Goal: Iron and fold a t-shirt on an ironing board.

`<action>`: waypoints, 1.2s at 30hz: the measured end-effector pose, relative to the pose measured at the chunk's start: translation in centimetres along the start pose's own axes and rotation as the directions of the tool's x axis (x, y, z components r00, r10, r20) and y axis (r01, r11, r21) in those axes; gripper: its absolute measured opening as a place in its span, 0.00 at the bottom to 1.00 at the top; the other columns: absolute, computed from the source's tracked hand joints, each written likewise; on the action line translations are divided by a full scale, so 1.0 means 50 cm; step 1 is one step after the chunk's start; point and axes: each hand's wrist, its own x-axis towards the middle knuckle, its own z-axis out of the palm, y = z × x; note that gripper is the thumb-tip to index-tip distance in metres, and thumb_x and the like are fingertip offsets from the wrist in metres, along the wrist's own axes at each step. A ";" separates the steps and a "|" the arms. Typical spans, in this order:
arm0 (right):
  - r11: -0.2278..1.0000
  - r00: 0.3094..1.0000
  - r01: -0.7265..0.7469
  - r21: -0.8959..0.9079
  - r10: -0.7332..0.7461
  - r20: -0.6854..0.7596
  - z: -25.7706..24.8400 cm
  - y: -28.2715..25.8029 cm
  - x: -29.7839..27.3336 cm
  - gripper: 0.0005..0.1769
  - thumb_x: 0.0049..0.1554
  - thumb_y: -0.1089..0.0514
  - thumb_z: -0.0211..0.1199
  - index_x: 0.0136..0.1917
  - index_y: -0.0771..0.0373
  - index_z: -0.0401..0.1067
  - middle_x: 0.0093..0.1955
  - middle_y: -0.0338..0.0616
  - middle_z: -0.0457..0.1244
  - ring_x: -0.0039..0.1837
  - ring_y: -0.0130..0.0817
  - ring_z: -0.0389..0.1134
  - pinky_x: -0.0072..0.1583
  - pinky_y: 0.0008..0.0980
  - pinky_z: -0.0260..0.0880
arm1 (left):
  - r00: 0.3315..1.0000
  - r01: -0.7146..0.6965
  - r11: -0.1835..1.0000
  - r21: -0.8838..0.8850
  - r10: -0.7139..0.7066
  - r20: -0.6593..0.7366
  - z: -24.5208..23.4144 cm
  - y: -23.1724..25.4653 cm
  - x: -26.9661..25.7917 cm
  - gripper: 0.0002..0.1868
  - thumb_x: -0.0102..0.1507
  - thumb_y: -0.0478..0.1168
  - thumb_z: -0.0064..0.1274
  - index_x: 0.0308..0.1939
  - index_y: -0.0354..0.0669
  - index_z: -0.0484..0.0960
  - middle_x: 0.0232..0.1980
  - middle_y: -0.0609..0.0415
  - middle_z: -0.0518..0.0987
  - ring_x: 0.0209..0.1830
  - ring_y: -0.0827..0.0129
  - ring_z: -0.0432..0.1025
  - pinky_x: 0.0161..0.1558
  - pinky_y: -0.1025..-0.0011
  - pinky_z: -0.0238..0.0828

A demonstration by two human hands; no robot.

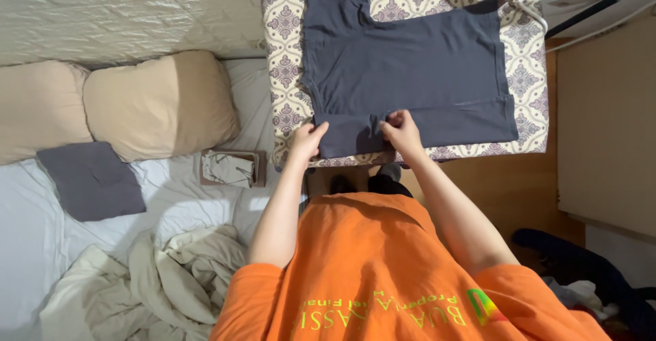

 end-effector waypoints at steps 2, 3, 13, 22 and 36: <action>0.999 1.000 -0.024 0.024 0.023 0.007 0.005 -0.001 0.019 0.19 0.55 0.61 0.67 0.57 0.63 0.65 0.48 0.45 0.67 0.48 0.30 0.69 0.49 0.30 0.71 | 0.997 -0.059 0.997 0.041 0.061 -0.053 0.012 -0.007 0.017 0.19 0.65 0.49 0.59 0.46 0.35 0.81 0.36 0.49 0.78 0.30 0.66 0.72 0.34 0.67 0.71; 0.998 0.999 -0.044 0.047 0.044 0.014 0.008 -0.003 0.029 0.21 0.55 0.62 0.68 0.59 0.62 0.64 0.48 0.46 0.68 0.48 0.30 0.68 0.48 0.31 0.71 | 0.987 -0.117 0.990 0.084 0.126 -0.103 0.018 -0.009 0.026 0.19 0.66 0.48 0.59 0.46 0.32 0.81 0.33 0.45 0.76 0.28 0.60 0.69 0.32 0.61 0.66; 0.934 0.988 0.134 -0.332 -0.151 -0.027 -0.003 -0.017 0.009 0.24 0.53 0.62 0.73 0.59 0.65 0.67 0.49 0.47 0.70 0.50 0.35 0.72 0.55 0.34 0.74 | 0.788 -0.354 0.884 0.305 0.457 -0.412 0.011 -0.073 0.077 0.09 0.60 0.40 0.59 0.41 0.40 0.84 0.37 0.50 0.85 0.36 0.63 0.79 0.41 0.65 0.73; 0.426 0.801 0.312 -0.849 -0.598 -0.005 -0.194 0.048 0.024 0.14 0.62 0.59 0.61 0.62 0.58 0.73 0.64 0.44 0.67 0.69 0.48 0.65 0.66 0.50 0.65 | 0.449 -0.509 0.148 0.848 0.886 0.116 0.065 0.040 -0.036 0.15 0.65 0.44 0.57 0.55 0.50 0.83 0.61 0.55 0.79 0.63 0.57 0.69 0.64 0.51 0.62; 0.462 0.846 -0.022 -0.887 -0.464 -0.263 -0.506 0.144 0.141 0.29 0.64 0.50 0.60 0.74 0.64 0.63 0.81 0.55 0.53 0.83 0.56 0.46 0.74 0.69 0.44 | 0.418 -0.337 0.009 0.942 0.897 0.141 0.217 0.017 -0.028 0.20 0.67 0.39 0.44 0.63 0.46 0.78 0.71 0.50 0.74 0.76 0.56 0.63 0.75 0.46 0.50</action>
